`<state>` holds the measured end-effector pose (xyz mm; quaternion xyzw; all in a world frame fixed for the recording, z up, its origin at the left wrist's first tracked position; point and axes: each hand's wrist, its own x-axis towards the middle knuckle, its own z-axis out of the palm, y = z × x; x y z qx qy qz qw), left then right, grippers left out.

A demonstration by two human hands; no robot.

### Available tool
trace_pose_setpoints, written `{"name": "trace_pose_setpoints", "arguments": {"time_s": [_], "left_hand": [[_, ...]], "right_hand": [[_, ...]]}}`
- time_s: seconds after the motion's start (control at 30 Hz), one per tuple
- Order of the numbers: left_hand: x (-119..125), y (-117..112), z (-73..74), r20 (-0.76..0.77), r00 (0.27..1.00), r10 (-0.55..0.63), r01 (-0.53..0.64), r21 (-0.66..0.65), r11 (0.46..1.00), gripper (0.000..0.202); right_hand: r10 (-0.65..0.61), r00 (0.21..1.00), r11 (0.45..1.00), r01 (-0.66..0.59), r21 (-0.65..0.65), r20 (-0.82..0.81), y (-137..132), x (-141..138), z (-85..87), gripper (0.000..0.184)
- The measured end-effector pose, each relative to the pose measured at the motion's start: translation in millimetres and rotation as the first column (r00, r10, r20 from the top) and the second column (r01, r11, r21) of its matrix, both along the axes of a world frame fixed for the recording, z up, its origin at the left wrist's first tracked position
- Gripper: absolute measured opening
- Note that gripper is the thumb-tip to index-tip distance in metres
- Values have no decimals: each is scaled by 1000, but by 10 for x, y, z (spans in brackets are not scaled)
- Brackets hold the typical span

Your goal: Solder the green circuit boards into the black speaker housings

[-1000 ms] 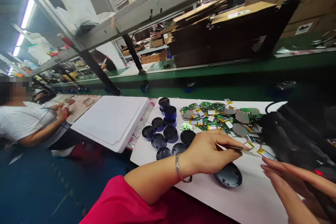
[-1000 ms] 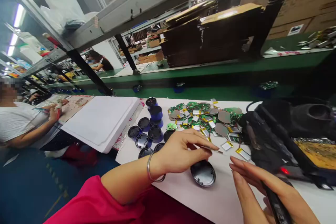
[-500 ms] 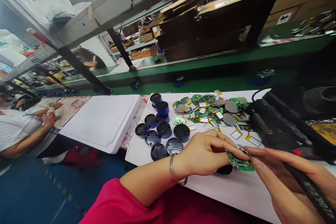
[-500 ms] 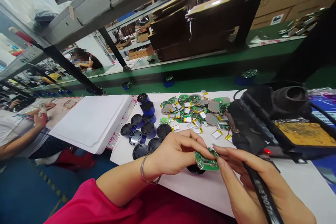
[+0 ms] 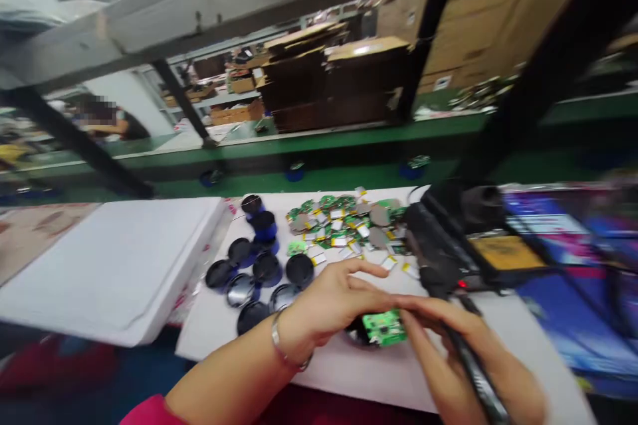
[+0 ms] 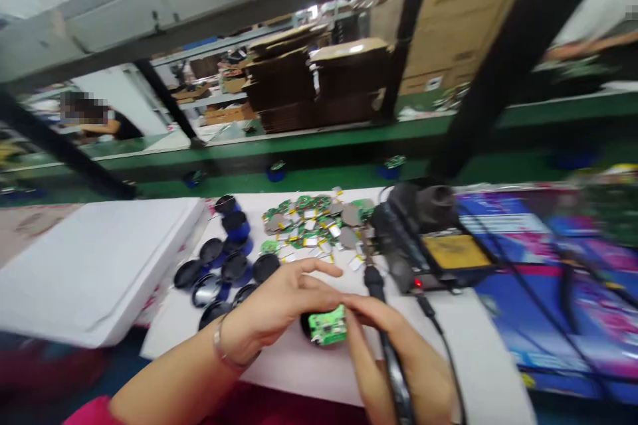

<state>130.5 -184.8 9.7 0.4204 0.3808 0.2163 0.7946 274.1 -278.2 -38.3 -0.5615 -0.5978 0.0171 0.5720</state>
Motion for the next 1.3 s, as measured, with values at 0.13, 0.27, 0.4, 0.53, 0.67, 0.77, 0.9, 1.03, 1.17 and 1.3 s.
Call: {"name": "trace_pose_setpoints", "arguments": {"time_s": [0.13,0.27,0.4,0.53,0.67,0.77,0.9,1.03,1.17,1.3], "left_hand": [[-14,11,-54,-2,1000,24,-24,17,1000,52],[-2,13,-90,30,995,91,-89,-56,994,52],[11,-25,-79,28,986,165,-160,-121,980,56],[50,-53,-84,44,965,259,-254,-90,963,65],[83,-80,-132,50,947,316,-317,14,948,72],[88,-118,-178,34,935,353,-355,65,933,72],[97,-189,-178,8,930,368,-367,91,926,67],[99,-199,-111,6,926,379,-376,121,918,65],[58,-141,-58,-8,932,363,-358,155,921,62],[0,-88,-53,-6,963,268,-264,150,953,58]], "right_hand": [[-13,998,999,10,34,68,27,-111,41,25],[10,999,998,-12,59,32,39,-132,38,27],[-11,996,1000,13,23,-87,12,-175,67,26],[-37,990,999,40,17,-136,9,-202,67,25],[-80,986,997,82,12,-149,18,-193,32,25],[-123,983,992,127,21,-136,20,-179,21,26],[-194,979,977,198,83,-56,19,-185,49,33],[-220,975,967,215,135,20,12,-216,72,41],[-159,987,983,160,85,-13,3,-210,86,27],[-106,994,990,103,98,28,9,-168,113,22]]}}
